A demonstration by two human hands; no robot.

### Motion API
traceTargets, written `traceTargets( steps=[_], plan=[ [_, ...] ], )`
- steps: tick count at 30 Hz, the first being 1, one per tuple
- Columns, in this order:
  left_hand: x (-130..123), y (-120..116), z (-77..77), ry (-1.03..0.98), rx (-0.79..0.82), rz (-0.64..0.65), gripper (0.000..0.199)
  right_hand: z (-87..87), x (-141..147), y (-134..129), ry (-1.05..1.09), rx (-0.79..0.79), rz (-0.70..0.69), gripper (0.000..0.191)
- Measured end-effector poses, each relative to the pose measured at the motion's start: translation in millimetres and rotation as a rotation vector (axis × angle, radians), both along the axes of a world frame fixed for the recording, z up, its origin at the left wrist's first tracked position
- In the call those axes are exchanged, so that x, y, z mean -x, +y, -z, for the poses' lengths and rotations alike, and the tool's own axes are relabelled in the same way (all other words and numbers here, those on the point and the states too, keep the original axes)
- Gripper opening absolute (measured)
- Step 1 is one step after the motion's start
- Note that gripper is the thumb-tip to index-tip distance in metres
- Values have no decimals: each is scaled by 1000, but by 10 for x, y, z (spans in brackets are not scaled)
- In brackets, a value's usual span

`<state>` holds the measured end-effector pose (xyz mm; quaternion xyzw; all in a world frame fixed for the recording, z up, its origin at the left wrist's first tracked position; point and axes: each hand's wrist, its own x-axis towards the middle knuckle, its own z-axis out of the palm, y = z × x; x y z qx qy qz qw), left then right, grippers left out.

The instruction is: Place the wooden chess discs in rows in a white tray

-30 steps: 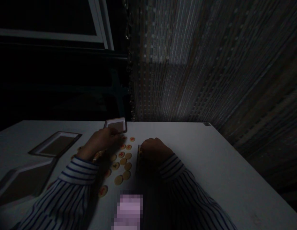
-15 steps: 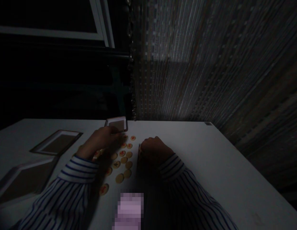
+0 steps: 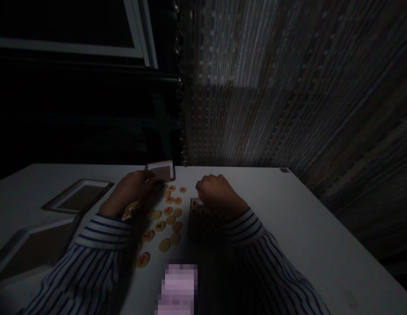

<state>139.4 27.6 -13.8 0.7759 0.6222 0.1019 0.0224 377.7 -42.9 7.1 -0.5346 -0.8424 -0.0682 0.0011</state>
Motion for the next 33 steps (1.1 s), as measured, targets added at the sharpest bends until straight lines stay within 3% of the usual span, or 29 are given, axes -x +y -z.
traceTargets(
  steps=[10, 20, 27, 33],
  plan=[
    [71, 52, 108, -17, 46, -28, 30, -167, 271, 171, 85, -84, 1, 32],
    [-80, 10, 291, 31, 22, 0, 29, 68, 333, 340, 86, -82, 2, 29],
    [-145, 16, 443, 39, -38, -16, 32, 83, 332, 345, 80, -63, 8, 30],
    [-143, 34, 469, 39, -26, -12, 31, 76, 340, 327, 86, -77, 9, 30]
  ],
)
